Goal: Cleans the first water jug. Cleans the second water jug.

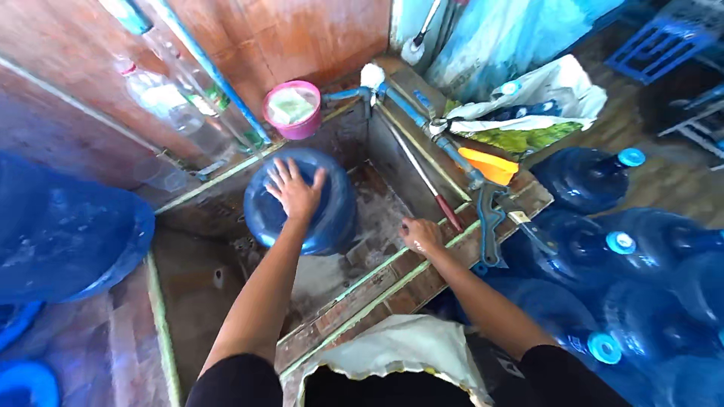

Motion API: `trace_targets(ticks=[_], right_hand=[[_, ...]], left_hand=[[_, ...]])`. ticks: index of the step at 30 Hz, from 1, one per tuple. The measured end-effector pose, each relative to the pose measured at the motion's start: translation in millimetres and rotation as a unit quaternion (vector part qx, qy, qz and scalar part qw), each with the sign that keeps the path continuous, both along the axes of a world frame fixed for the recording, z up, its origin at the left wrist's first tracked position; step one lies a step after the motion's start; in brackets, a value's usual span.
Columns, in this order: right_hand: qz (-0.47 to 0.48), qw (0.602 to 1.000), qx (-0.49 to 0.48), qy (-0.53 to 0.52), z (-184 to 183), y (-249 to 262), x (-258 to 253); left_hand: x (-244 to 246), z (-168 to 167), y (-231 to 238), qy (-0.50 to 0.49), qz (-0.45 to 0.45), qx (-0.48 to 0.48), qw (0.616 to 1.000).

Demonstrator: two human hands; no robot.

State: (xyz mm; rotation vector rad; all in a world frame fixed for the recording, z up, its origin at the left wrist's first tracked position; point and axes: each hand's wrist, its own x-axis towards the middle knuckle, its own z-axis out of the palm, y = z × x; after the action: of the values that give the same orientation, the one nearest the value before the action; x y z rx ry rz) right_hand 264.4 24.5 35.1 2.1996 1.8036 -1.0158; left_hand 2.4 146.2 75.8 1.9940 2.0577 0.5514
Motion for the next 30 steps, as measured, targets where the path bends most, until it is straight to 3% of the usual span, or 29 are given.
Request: trace_targets(ticks=[3, 8, 12, 14, 16, 18, 20, 24, 30], right_hand=[[-0.006, 1.0, 0.013, -0.001, 0.1, 2.7, 3.8], [0.0, 1.0, -0.001, -0.023, 2.2, 4.6, -0.3], [0.01, 0.999, 0.004, -0.03, -1.1, 6.3, -1.1], [0.004, 1.0, 0.001, 0.01, -1.4, 6.8, 1.5], [-0.012, 0.995, 0.014, 0.097, 4.6, 11.2, 5.0], [-0.005, 0.981, 0.092, 0.168, 19.5, 18.6, 6.8], [0.024, 0.963, 0.196, 0.185, 40.5, 36.3, 8.7], [0.114, 0.921, 0.351, 0.124, 72.0, 119.4, 26.3], [0.179, 0.933, 0.309, -0.046, 78.6, 248.8, 92.5]], left_hand=[[10.5, -10.8, -6.3, -0.008, -0.142, 0.02, 0.99], [22.8, 9.6, 9.6, -0.05, -0.011, -0.05, 0.997], [60.7, 17.7, -17.7, 0.018, -0.173, -0.134, 0.976], [53.1, 18.6, -37.5, 0.052, -0.27, -0.135, 0.952], [33.4, 25.7, -56.4, 0.05, -0.29, -0.161, 0.942], [9.1, 22.4, -74.9, 0.013, -0.235, -0.12, 0.964], [-9.8, 5.9, -85.5, -0.026, -0.125, -0.015, 0.992], [-29.2, -7.2, -67.9, -0.163, 0.09, 0.018, 0.982], [-19.8, -0.3, -32.2, -0.269, 0.117, 0.015, 0.956]])
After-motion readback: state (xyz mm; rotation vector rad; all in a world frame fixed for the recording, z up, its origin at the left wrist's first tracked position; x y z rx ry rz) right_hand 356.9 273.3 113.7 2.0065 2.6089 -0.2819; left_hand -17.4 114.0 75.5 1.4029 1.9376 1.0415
